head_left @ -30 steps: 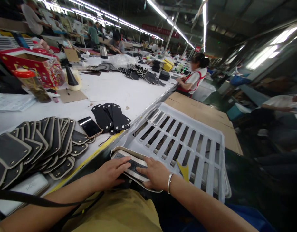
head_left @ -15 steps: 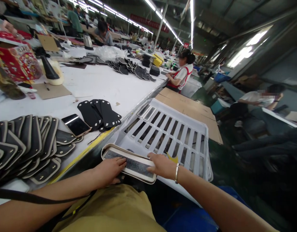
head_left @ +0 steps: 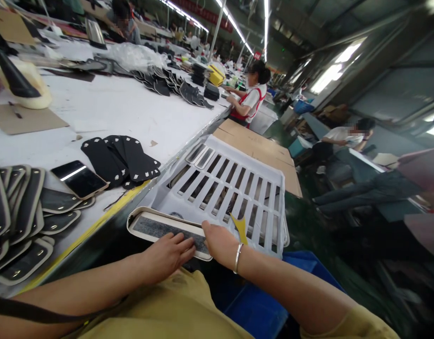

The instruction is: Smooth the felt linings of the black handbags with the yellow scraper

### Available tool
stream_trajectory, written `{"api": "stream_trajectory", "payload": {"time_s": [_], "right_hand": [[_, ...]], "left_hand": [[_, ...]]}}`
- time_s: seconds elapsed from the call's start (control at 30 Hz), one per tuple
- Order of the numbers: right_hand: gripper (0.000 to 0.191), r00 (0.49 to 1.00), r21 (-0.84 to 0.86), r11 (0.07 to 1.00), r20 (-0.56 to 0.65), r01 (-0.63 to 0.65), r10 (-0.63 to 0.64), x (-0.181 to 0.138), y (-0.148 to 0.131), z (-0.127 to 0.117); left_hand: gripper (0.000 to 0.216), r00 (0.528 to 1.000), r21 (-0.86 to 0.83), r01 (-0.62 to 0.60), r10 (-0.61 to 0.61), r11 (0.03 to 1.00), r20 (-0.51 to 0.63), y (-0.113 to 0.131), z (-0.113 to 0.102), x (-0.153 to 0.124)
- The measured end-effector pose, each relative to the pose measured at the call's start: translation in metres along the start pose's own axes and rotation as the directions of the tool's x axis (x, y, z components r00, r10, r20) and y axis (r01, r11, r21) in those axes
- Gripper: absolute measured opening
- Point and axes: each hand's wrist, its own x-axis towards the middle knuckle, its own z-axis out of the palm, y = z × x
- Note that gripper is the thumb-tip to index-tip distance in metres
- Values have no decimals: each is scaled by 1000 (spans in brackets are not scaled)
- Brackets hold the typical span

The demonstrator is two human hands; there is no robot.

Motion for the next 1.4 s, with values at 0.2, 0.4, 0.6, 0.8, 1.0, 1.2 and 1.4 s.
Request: {"api": "stream_trajectory", "payload": {"time_s": [0.2,0.4,0.6,0.8,1.0,1.2,1.4], "right_hand": [[30,999,-85,995,-14,43,-45,-6,-9,4],[18,997,-106,992,-42,62,-67,-11,-15,11],[22,999,210,976,9,-54,53,-9,2,0],[15,934,852,494,-17,-174,358,-20,36,7],[23,901,868,347,217,-355,377,-30,48,39],[17,851,760,386,485,-524,200,-20,46,45],[11,813,753,319,571,-575,116,-13,49,42]], "left_hand": [[39,999,48,-37,38,998,-8,6,11,12],[20,973,35,-205,208,978,-103,5,20,17],[28,980,-2,-198,198,980,-20,2,16,20],[34,980,-57,-174,178,983,85,5,1,19],[32,983,-110,-162,170,981,73,5,2,21],[38,984,-137,-149,160,979,74,5,-1,20],[44,987,-201,-116,136,973,89,0,-5,19]]}}
